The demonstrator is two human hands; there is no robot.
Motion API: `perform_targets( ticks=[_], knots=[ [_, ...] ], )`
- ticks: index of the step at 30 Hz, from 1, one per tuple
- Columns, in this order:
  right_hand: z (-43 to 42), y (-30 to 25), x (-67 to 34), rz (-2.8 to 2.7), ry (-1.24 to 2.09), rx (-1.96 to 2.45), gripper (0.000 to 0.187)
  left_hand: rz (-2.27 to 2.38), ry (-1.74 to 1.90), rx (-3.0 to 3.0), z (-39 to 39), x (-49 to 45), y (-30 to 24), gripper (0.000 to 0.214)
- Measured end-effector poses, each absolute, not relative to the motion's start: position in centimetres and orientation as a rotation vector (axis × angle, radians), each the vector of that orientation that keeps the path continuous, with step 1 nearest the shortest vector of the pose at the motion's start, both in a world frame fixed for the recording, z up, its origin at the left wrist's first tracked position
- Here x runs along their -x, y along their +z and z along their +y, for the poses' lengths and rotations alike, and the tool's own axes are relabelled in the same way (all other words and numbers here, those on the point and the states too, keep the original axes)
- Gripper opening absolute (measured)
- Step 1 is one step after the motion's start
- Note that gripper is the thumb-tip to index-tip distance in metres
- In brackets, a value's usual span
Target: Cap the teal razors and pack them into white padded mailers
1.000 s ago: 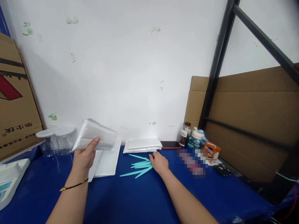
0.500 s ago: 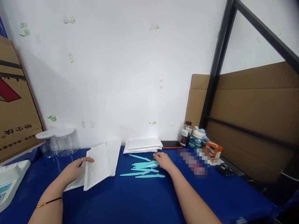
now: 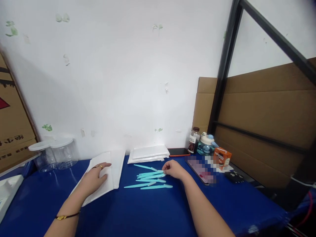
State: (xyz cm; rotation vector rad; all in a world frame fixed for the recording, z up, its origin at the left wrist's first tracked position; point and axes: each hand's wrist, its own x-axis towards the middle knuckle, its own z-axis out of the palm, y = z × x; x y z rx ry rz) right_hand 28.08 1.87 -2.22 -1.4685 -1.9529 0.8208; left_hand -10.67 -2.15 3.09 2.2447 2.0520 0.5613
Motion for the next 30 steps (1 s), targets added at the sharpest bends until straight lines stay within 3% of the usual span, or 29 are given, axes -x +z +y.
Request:
perform_targets(
  ticks=[7,13,17,24,30],
  knots=[
    [1.9,-2.2,-28.4,-1.909,0.916,1.417,0.012,1.383,0.627,-2.379,-0.8,-0.4,2.6,0.035],
    [1.3,-1.4,-28.4,-1.838,1.091,1.410,0.013,1.444,0.583,-2.469,2.6,-2.9,-0.6,0.031],
    [1.5,-1.5,-28.6,-1.894,1.131,1.436,0.014,1.571,0.524,-2.389,3.6,-2.3,-1.3,0.016],
    [2.3,-2.4,-26.3,-1.856,0.628,1.442,0.023,1.518,0.576,-2.262,4.1,-2.3,-2.5,0.013],
    [2.9,-2.4,-25.5,-1.919,0.666,1.446,0.026,1.453,0.663,-2.223,3.9,-3.3,-2.0,0.015]
  ],
)
